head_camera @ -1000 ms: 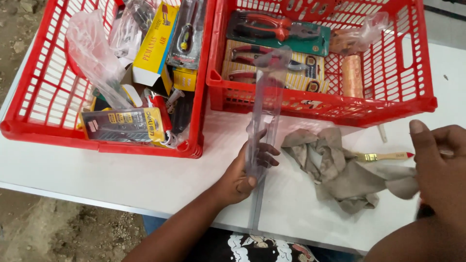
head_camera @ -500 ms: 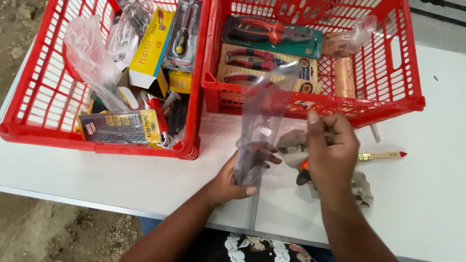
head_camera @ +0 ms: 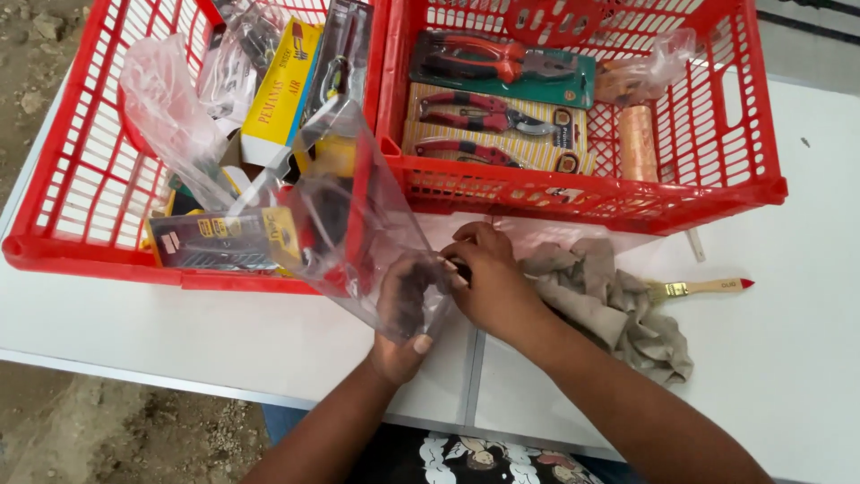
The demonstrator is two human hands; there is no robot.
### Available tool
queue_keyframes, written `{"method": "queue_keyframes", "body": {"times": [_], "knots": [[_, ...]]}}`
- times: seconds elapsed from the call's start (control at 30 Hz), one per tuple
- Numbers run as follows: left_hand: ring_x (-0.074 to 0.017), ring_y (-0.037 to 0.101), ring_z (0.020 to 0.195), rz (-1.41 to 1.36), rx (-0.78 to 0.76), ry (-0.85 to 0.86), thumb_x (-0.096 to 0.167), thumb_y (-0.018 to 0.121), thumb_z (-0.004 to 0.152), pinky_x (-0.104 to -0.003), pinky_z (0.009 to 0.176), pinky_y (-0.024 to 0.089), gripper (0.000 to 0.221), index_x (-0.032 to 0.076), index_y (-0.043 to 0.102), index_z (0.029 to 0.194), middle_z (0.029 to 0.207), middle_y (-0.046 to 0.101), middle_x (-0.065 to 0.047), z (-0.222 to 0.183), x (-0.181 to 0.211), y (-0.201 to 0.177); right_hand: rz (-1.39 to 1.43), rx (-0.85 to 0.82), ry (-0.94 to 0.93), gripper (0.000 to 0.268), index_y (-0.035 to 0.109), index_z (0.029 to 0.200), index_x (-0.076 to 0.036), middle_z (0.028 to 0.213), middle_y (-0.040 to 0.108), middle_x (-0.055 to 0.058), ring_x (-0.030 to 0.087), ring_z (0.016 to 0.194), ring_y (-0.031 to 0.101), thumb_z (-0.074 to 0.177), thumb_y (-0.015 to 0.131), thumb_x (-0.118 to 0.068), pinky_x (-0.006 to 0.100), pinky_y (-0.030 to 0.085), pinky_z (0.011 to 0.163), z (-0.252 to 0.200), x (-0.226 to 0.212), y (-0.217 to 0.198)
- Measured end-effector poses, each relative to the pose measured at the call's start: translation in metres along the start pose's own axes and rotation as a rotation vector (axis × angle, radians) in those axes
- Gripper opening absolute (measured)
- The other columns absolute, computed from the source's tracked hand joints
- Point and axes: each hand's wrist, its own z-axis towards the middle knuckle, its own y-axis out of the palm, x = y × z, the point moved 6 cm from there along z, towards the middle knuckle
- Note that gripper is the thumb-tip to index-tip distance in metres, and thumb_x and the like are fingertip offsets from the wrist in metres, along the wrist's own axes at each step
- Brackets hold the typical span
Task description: Unpacking a new pair of pliers from plastic packaging and wiping it clean with a cloth.
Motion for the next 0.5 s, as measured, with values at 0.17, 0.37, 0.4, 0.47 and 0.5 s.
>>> {"method": "queue_keyframes", "body": {"times": [0.17,0.37,0.4,0.47,0.5], "knots": [[-0.0372,0.061,0.11,-0.027,0.007,-0.024,0.054,0.071,0.092,-0.049,0.097,0.045,0.084,-0.002,0.035,0.142,0.119,0.052,-0.022,0.004,0.002,0.002,-0.204,-0.058,-0.064,0.031,0.07,0.125,-0.016,0.134,0.054,0.013,0.039,0.128,0.053,0.097,0.06,-0.022,0.056,0.048,0.102,-0.016,0.008,-0.027],[-0.035,0.062,0.109,-0.006,0.055,-0.061,0.058,0.071,0.089,-0.043,0.09,0.045,0.087,-0.001,0.035,0.142,0.12,0.055,-0.023,0.002,-0.002,0.002,-0.47,-0.174,-0.131,0.033,0.066,0.129,-0.014,0.113,0.068,0.017,0.041,0.112,0.067,0.097,0.057,-0.016,0.051,0.055,0.091,-0.047,0.074,-0.057],[-0.0338,0.063,0.109,0.001,0.064,-0.078,0.058,0.072,0.089,-0.041,0.091,0.045,0.088,-0.002,0.037,0.142,0.121,0.056,-0.023,0.003,-0.002,0.002,-0.639,-0.086,-0.108,0.034,0.065,0.127,-0.018,0.112,0.065,0.013,0.036,0.109,0.066,0.095,0.055,-0.018,0.046,0.057,0.087,-0.052,0.089,-0.068],[-0.0327,0.063,0.109,0.011,0.071,-0.09,0.059,0.072,0.088,-0.04,0.091,0.046,0.089,-0.003,0.038,0.142,0.122,0.057,-0.023,0.007,0.004,0.004,-0.808,0.01,-0.087,0.035,0.064,0.126,-0.021,0.112,0.063,0.008,0.031,0.107,0.066,0.092,0.054,-0.02,0.042,0.058,0.082,-0.061,0.101,-0.086],[-0.0296,0.062,0.112,-0.002,0.069,-0.128,0.055,0.07,0.093,-0.041,0.094,0.049,0.08,0.001,0.04,0.142,0.125,0.055,-0.019,0.008,0.008,0.007,-0.803,0.255,-0.108,0.035,0.069,0.125,-0.013,0.111,0.064,0.014,0.036,0.102,0.064,0.092,0.06,-0.008,0.046,0.057,0.081,-0.069,0.092,-0.105]]}}
